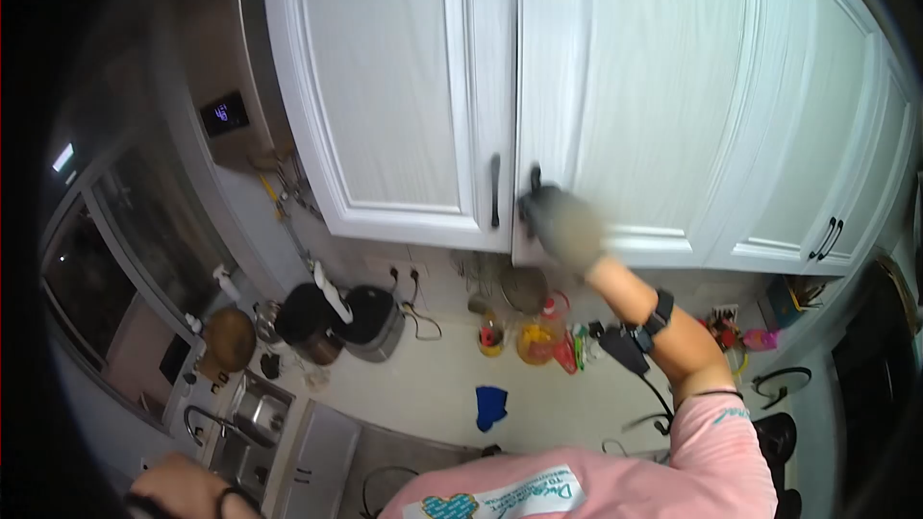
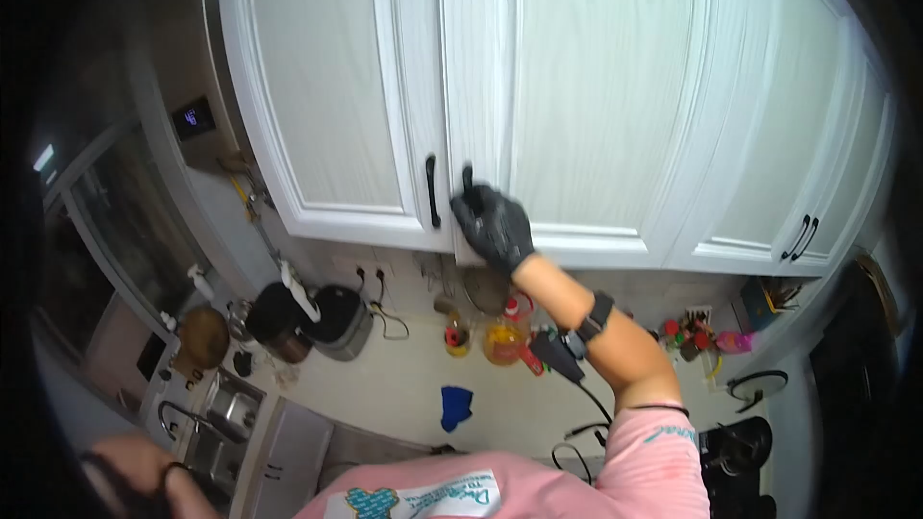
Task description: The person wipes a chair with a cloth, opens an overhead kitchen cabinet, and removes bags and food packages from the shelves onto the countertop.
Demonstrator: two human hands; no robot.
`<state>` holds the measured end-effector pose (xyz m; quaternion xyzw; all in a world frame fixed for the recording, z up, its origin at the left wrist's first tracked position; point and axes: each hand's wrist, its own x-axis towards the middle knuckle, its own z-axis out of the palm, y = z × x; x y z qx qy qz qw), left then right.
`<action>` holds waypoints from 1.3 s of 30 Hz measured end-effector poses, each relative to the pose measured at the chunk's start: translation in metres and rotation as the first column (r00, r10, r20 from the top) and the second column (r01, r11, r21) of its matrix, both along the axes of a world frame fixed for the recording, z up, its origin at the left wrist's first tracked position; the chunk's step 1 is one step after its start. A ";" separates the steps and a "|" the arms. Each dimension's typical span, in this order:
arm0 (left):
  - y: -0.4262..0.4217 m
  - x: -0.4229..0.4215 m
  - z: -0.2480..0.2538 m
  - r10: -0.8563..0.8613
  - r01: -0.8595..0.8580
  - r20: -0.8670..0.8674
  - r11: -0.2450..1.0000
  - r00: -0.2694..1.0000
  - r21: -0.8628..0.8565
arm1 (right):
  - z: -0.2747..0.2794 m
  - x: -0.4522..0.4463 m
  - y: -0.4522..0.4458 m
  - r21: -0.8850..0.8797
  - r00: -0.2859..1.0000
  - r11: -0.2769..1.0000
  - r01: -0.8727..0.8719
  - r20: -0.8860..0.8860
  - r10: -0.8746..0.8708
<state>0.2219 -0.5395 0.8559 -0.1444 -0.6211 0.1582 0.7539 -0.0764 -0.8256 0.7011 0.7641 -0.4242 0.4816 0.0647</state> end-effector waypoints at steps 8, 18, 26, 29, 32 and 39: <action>-0.187 -0.046 -0.031 0.026 0.025 -0.040 0.429 0.999 0.903 | 0.009 -0.024 0.141 0.174 0.955 0.941 -0.291 0.115 0.274; -0.332 -0.135 -0.147 -0.059 -0.335 0.346 0.139 0.936 0.932 | -0.065 -0.182 0.317 0.106 0.560 0.993 -0.046 0.826 -0.062; -0.323 -0.157 -0.161 -0.314 -0.181 0.189 0.055 0.930 0.982 | -0.131 -0.303 0.371 -0.072 0.652 0.927 0.367 0.731 -0.201; -0.290 -0.146 -0.152 -0.308 -0.227 0.213 -0.009 0.927 0.974 | -0.123 -0.324 0.372 -0.065 0.666 0.739 0.670 0.493 -0.560; -0.260 -0.118 -0.171 -0.332 -0.193 0.206 0.071 0.921 0.979 | -0.112 -0.309 0.367 -0.184 0.620 0.982 0.048 0.776 0.115; -0.149 0.004 -0.166 -0.501 -0.084 0.075 0.004 0.862 0.996 | -0.126 -0.297 0.366 -0.087 0.576 0.709 0.700 0.656 -0.489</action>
